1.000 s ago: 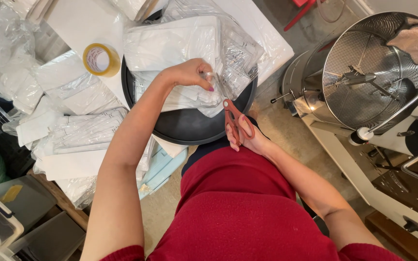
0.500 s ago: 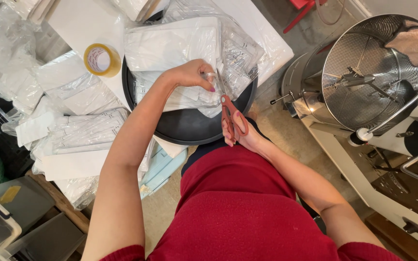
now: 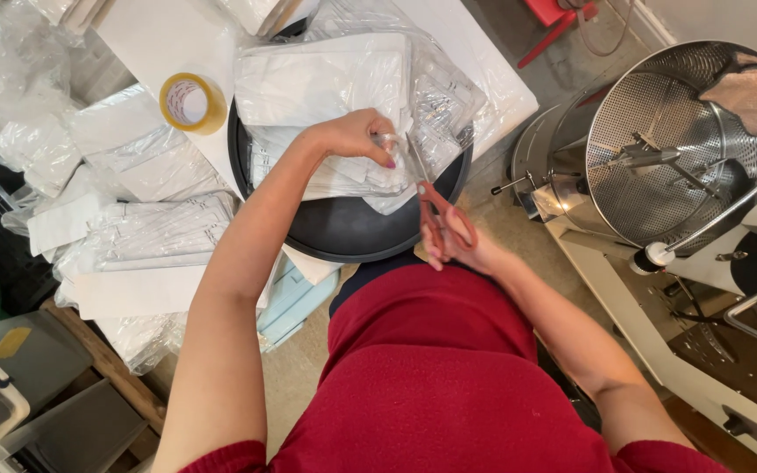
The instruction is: Packing stacks of white bags into clear plastic sleeves and trimming with scissors
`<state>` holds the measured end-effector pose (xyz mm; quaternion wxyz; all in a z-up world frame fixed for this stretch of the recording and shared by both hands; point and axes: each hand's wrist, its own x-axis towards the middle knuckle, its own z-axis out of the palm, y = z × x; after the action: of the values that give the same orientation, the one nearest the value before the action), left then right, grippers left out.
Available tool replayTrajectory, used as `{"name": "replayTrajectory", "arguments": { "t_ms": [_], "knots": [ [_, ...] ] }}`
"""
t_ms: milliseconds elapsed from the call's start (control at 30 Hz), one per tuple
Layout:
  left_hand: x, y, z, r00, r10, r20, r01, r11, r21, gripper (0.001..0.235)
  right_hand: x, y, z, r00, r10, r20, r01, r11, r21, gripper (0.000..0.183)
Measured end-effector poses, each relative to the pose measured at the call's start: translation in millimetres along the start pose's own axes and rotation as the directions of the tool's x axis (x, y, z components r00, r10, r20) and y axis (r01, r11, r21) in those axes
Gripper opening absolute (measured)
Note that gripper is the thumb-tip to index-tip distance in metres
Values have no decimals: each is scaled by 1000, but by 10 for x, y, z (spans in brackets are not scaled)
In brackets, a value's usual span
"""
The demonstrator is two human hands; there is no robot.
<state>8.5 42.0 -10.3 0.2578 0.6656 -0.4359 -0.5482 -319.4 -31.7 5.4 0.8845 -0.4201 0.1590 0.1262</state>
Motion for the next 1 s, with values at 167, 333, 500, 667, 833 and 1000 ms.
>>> {"name": "replayTrajectory", "arguments": {
  "t_ms": [167,333,500,667,833,1000],
  "knots": [
    [80,-101,8,1000,-15,13,14,999,44,35,-308,-359,-635,982,99,159,-17,891,-454,53],
    [140,-164,53,997,-76,-25,78,989,126,34,-276,-683,-642,958,202,-203,-255,279,-926,56],
    [214,-168,103,993,-92,-76,111,947,302,35,334,-441,-210,993,23,-118,-116,-49,-992,45],
    [146,-33,67,985,-159,-69,174,916,362,35,781,364,-562,999,-47,12,-7,-385,-923,51],
    [92,62,55,980,-197,-31,198,938,283,37,848,726,-720,983,-100,157,91,-474,-875,48],
    [-49,281,-54,987,-154,36,148,980,129,28,640,302,-523,830,-432,353,141,-449,-882,22]
  ]
}}
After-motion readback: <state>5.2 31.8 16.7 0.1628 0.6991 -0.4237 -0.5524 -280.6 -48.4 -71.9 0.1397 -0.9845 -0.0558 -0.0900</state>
